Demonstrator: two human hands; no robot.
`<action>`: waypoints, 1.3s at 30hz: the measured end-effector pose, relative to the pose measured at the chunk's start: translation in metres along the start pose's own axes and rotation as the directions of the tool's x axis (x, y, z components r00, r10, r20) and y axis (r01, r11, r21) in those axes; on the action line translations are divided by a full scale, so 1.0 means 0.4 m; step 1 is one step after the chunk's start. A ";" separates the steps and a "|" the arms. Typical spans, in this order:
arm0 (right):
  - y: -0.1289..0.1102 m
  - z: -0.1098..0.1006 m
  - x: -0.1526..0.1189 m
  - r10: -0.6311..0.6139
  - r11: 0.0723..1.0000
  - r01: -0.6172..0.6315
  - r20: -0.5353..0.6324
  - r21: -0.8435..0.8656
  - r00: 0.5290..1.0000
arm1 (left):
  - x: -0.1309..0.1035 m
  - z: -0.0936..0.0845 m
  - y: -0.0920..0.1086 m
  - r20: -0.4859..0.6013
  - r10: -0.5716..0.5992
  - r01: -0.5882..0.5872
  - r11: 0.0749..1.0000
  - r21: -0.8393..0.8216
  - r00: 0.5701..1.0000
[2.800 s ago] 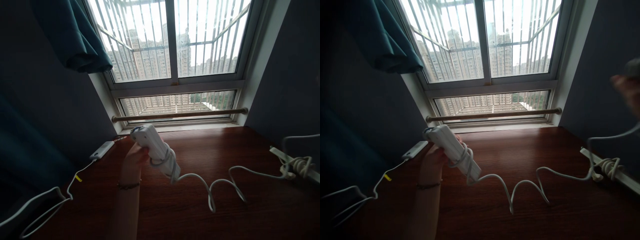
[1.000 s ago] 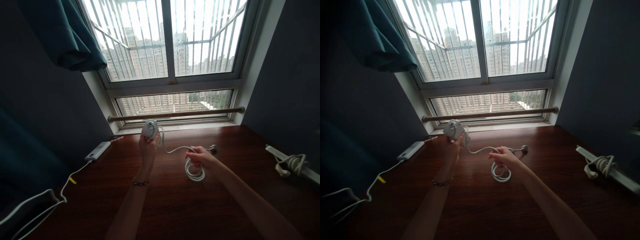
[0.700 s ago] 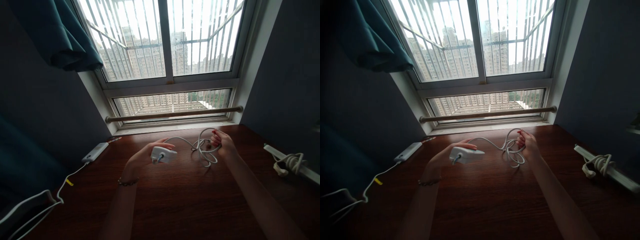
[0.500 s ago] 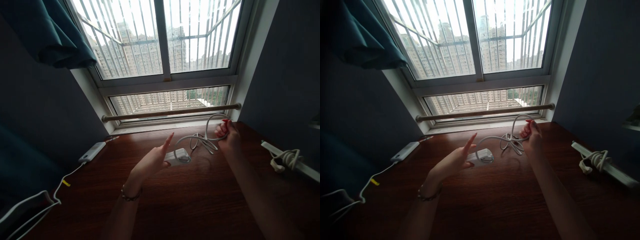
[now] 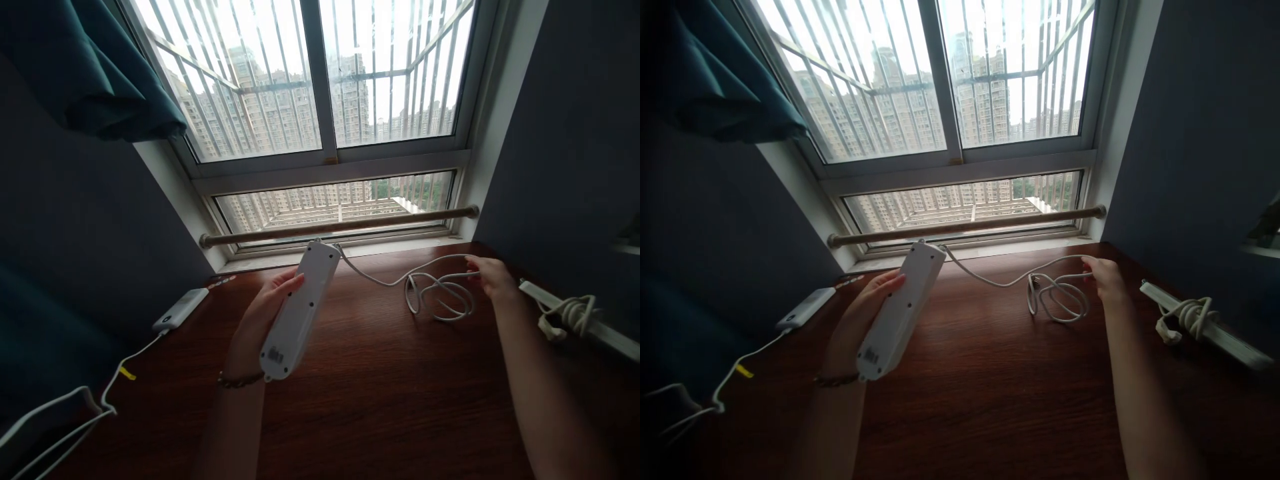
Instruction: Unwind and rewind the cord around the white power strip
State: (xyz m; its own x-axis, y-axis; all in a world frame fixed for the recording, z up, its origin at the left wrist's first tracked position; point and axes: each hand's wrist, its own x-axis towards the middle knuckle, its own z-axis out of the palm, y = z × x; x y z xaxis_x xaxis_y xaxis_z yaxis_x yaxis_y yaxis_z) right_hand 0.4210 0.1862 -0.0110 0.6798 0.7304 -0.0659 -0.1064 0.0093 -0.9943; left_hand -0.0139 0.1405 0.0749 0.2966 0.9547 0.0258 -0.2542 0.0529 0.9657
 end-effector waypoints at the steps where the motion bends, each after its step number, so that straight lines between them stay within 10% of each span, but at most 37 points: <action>1: -0.003 0.012 -0.014 -0.034 0.996 0.029 -0.060 -0.081 0.998 | -0.005 0.002 -0.002 0.034 -0.001 0.002 1.000 -0.026 0.999; 3: -0.027 0.043 -0.068 -0.253 0.933 0.201 -0.148 -0.297 0.956 | -0.007 0.003 -0.008 0.104 0.044 -0.043 0.999 -0.015 0.994; 5: -0.067 0.077 -0.150 -0.646 0.625 0.537 0.012 -0.567 0.764 | -0.004 0.004 -0.013 0.175 0.098 -0.111 0.992 0.064 0.980; 7: -0.104 0.112 -0.245 -0.733 0.451 0.825 0.387 -0.340 0.560 | -0.004 0.008 -0.013 0.238 0.107 -0.148 0.976 0.162 0.965; 9: -0.120 0.146 -0.334 -0.638 0.494 0.867 0.702 0.057 0.318 | -0.009 0.013 -0.011 0.308 0.059 -0.141 0.958 0.251 0.950; 12: -0.100 0.194 -0.429 -0.563 0.555 0.765 0.825 0.327 0.055 | -0.022 0.025 -0.010 0.381 -0.050 -0.091 0.935 0.344 0.923; 14: -0.075 0.218 -0.462 -0.587 0.592 0.714 0.807 0.373 0.065 | -0.028 0.037 -0.018 0.366 -0.112 -0.027 0.935 0.353 0.924; 19: -0.046 0.234 -0.475 -0.562 0.776 0.496 0.784 0.390 0.264 | -0.032 0.077 -0.053 0.392 -0.233 0.099 0.938 0.333 0.890; 25: -0.046 0.228 -0.481 -0.584 0.791 0.505 0.675 0.346 0.451 | -0.055 0.111 -0.043 0.520 -0.001 -0.279 0.843 0.459 0.854; 29: -0.038 0.236 -0.515 -0.634 0.756 0.596 0.528 0.270 0.565 | -0.061 0.140 -0.083 0.277 0.293 -0.379 0.394 0.837 0.915; 33: -0.034 0.251 -0.545 -0.635 0.772 0.585 0.324 0.249 0.701 | -0.044 0.181 -0.181 0.241 0.697 -0.228 -0.112 0.967 0.676; 36: -0.037 0.239 -0.556 -0.627 0.767 0.620 0.402 0.168 0.667 | -0.012 0.191 -0.228 0.283 0.764 -0.189 -0.212 0.959 0.579; 39: -0.046 0.163 -0.574 -0.591 0.676 0.737 0.595 -0.002 0.544 | 0.021 0.167 -0.204 0.165 0.764 -0.167 -0.076 0.983 0.624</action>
State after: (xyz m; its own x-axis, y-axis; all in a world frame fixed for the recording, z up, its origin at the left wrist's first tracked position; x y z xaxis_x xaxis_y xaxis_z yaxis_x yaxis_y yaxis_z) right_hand 0.2195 0.0626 0.0277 0.0012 0.7985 0.6020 0.4307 0.5428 -0.7210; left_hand 0.0709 0.1247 0.0136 0.1432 0.5878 0.7962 0.8747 -0.4516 0.1761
